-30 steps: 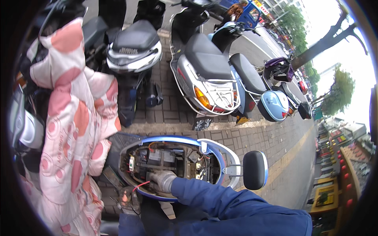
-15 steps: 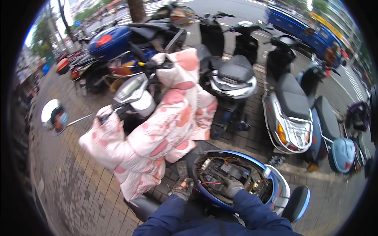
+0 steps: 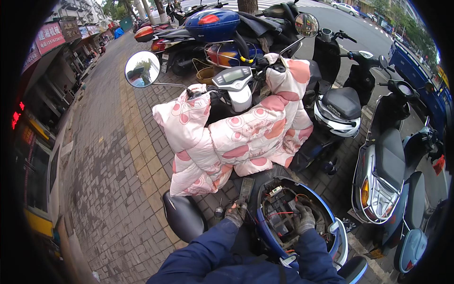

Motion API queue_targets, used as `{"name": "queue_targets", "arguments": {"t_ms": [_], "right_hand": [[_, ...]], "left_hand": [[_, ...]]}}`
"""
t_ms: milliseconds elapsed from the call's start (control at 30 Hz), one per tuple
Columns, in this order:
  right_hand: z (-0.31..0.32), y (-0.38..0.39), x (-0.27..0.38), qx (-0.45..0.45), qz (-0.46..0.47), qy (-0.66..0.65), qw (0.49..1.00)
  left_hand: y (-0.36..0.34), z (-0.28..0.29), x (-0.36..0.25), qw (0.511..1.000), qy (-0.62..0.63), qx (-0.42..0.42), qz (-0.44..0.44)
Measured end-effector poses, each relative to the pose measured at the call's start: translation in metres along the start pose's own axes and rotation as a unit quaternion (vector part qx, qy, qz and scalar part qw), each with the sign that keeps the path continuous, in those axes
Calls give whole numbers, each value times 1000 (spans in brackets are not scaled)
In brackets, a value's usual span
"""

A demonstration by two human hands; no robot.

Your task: The person retrieves a multimeter from a cluttered workshop, walks outside to a parked electric scooter, and tests the battery voltage. They connect the multimeter probes to the battery terminals and various wiring points under the seat, observe readings, and reposition the probes multiple times.

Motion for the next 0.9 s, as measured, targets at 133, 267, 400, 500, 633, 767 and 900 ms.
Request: {"name": "queue_targets", "arguments": {"t_ms": [133,267,400,500,633,767,900], "right_hand": [[-17,-7,-10,76,-25,56,995],[-24,-22,-7,95,-48,42,993],[-26,-47,9,74,-35,49,995],[-37,-76,11,56,16,17,998],[-74,-121,-14,111,-12,39,993],[-101,-176,-5,99,67,41,992],[-138,-227,-18,133,-19,-10,991]], "left_hand": [[10,1,19,984,104,-44,139],[-13,-2,9,992,-97,-1,82],[-45,14,15,995,-85,-35,34],[-60,20,13,982,-184,-47,21],[-81,18,15,990,-58,-81,97],[-114,18,13,984,-23,-108,141],[-141,21,40,975,68,-120,172]]}}
Point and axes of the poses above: each hand's wrist, its own y-axis away from the middle knuckle, its own z-axis out of the back of the hand, x = y × z, the point moved 8 cm from there along -y, towards the middle knuckle, and after that the axes turned 4 degrees about x, right-handed, at the moved point
